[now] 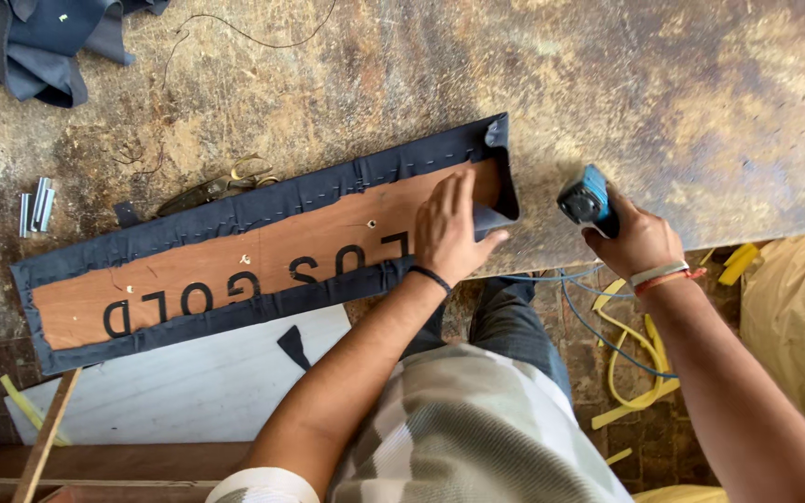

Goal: The person stretches dark fabric over a long wooden board and staples it in place using a pneumatic nail gun. They trim the excess fabric with scissors, fold the fabric edges over the board, staple the corners, and then handle foam-covered padded sections and fabric strips on the workbench.

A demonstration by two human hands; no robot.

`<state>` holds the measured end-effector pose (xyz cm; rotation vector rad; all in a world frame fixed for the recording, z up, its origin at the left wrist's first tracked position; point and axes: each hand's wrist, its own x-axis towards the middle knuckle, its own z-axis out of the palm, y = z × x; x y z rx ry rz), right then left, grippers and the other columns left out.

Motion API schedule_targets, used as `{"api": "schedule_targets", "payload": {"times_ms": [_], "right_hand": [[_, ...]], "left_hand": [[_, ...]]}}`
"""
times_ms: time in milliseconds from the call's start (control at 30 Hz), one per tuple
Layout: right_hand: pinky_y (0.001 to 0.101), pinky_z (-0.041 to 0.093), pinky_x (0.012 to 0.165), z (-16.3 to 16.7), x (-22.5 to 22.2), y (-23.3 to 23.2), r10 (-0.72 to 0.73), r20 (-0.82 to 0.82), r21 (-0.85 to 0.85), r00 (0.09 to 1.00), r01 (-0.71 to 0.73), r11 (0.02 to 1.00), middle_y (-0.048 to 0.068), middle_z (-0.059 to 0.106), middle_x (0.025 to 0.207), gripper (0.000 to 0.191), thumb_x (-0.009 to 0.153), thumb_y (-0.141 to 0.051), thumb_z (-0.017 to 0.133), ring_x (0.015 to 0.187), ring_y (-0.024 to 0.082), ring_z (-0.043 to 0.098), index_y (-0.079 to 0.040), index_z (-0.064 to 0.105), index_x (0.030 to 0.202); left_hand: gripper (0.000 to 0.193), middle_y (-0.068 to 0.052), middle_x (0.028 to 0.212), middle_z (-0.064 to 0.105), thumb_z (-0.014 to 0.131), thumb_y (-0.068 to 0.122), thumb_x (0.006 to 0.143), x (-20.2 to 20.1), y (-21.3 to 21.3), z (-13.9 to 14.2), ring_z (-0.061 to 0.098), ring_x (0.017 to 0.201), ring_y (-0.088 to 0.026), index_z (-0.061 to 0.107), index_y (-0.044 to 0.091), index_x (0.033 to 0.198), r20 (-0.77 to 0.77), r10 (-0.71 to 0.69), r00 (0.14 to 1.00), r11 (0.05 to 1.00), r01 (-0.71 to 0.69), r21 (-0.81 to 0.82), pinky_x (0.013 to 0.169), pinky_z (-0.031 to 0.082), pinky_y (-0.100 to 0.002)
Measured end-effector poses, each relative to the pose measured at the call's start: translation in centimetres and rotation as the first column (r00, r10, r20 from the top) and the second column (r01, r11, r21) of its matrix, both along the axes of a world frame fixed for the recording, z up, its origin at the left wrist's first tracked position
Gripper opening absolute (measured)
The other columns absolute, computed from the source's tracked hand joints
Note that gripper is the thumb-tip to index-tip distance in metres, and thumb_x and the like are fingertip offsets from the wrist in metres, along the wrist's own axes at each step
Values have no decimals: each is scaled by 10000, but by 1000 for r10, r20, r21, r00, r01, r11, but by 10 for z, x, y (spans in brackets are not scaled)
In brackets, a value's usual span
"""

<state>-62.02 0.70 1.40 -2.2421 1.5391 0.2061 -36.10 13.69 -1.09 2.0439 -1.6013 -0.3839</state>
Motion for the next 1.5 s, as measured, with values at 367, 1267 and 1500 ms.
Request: {"api": "schedule_targets", "payload": {"times_ms": [367,1267,1500], "right_hand": [[422,557,1033,-52,21,1,83,351,-334,933,42,942,159,665,1254,418,922,-252,780,1186,303,633,-122,674,1305],[341,548,943,-88,161,120,-818,555,827,149,3,562,96,729,1185,460,895,-101,733,1054,186,686,3,612,1326],[341,536,984,-83,168,129,-817,572,820,69,-21,572,117,714,1225,462,894,-47,730,1108,199,667,27,605,1332]], "left_hand": [[191,-137,740,716,674,247,964,37,-51,-63,700,625,-290,675,59,928,71,131,989,966,-143,213,540,550,-455],[111,-163,714,683,598,147,876,87,-41,-18,696,727,-399,638,98,785,35,-387,921,921,388,-29,649,528,-548],[478,-128,546,575,723,373,929,99,-40,-20,615,512,-349,531,106,582,28,-513,858,830,504,-238,464,463,-485]]}}
